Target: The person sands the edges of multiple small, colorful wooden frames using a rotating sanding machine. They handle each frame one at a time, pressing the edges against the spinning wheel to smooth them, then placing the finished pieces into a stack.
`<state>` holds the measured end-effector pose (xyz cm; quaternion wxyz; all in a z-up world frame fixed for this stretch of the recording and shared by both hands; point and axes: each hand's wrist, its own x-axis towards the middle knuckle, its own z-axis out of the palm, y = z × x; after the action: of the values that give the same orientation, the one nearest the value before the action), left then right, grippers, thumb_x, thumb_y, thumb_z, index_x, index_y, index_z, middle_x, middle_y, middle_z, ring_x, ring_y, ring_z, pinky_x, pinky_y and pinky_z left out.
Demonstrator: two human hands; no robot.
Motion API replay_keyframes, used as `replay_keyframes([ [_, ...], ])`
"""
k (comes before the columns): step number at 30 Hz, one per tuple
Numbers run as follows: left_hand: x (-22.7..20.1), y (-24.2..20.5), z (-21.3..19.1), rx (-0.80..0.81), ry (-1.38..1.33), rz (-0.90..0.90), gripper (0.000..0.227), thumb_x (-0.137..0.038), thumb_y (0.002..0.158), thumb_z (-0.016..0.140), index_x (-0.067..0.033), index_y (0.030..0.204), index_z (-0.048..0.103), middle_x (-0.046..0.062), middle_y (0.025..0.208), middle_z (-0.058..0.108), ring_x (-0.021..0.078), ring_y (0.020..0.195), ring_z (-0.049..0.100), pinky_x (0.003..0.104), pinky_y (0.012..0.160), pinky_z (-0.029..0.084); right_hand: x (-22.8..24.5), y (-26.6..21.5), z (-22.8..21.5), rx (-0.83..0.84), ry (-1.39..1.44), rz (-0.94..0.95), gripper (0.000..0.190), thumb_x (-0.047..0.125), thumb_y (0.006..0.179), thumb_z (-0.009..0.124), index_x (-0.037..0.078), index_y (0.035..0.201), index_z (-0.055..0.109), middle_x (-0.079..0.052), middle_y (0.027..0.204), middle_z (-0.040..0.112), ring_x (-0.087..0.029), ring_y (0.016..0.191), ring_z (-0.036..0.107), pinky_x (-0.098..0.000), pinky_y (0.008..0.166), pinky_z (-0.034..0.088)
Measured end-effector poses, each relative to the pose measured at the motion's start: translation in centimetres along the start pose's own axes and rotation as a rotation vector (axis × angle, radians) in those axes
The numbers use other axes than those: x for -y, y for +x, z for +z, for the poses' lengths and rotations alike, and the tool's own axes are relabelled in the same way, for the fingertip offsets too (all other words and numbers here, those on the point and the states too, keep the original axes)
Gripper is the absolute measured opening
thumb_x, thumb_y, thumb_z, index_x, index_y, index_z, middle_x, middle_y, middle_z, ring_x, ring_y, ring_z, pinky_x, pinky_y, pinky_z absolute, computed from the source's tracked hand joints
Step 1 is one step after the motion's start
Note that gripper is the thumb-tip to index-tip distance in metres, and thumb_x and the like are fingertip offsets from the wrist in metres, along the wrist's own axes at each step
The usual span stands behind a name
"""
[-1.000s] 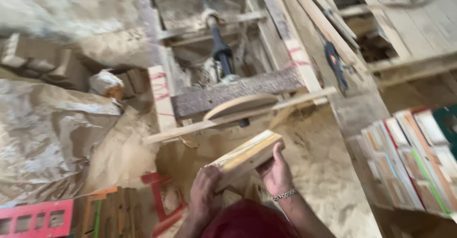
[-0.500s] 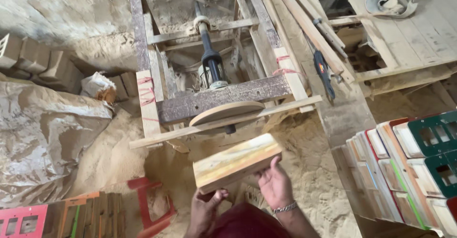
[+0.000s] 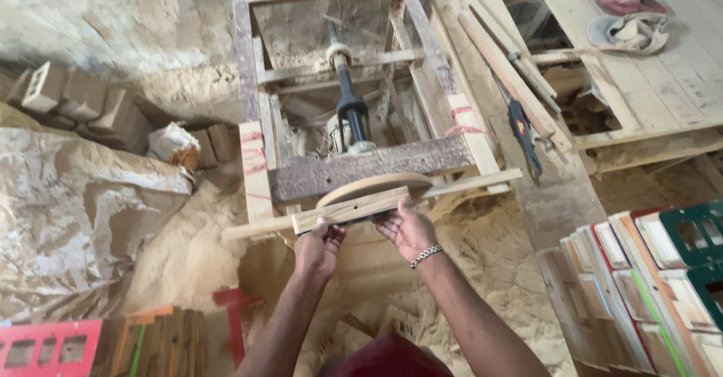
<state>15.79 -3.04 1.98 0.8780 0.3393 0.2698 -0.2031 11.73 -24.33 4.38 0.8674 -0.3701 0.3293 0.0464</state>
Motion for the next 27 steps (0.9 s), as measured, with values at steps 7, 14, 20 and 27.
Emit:
replay_keyframes([
  [7,-1.2,5.8,-1.0,-0.134,0.132,-0.042,0.016,-0.013,0.106,0.053,0.0006,0.113,0.053,0.008,0.093,0.052,0.0183,0.073,0.051,0.039,0.068,0.053,-1.3,4.1,0.6,-0.115,-0.052,-0.016,0.045,0.036,0.105,0.053,-0.007,0.118,0.057,-0.024,0.11,0.069,-0.036,0.098,0.07,-0.0507,0.09,0.061],
  [14,0.3,5.3,-1.2,-0.082,0.138,-0.046,0.014,-0.014,0.104,0.055,-0.0007,0.108,0.054,0.007,0.088,0.052,0.0193,0.07,0.05,0.039,0.062,0.049,-0.8,2.2,1.0,-0.222,-0.027,-0.101,0.044,0.034,0.104,0.052,-0.008,0.115,0.06,-0.025,0.101,0.072,-0.035,0.088,0.073,-0.0463,0.082,0.063],
  [20,0.9,3.4,1.1,-0.046,0.155,-0.063,0.016,-0.013,0.104,0.055,0.0029,0.106,0.054,0.009,0.086,0.052,0.0188,0.07,0.05,0.038,0.062,0.048,1.8,0.0,1.7,-0.252,-0.008,-0.107,0.045,0.035,0.104,0.053,-0.009,0.114,0.058,-0.027,0.103,0.071,-0.036,0.093,0.074,-0.0466,0.085,0.064],
  [27,1.5,1.3,4.7,-0.136,0.22,-0.17,0.023,-0.013,0.107,0.051,0.0071,0.12,0.052,0.011,0.092,0.051,0.0167,0.074,0.05,0.034,0.065,0.05,4.8,-2.0,2.1,-0.4,-0.054,-0.102,0.04,0.029,0.106,0.049,-0.009,0.114,0.057,-0.027,0.107,0.068,-0.037,0.098,0.072,-0.0497,0.093,0.063],
])
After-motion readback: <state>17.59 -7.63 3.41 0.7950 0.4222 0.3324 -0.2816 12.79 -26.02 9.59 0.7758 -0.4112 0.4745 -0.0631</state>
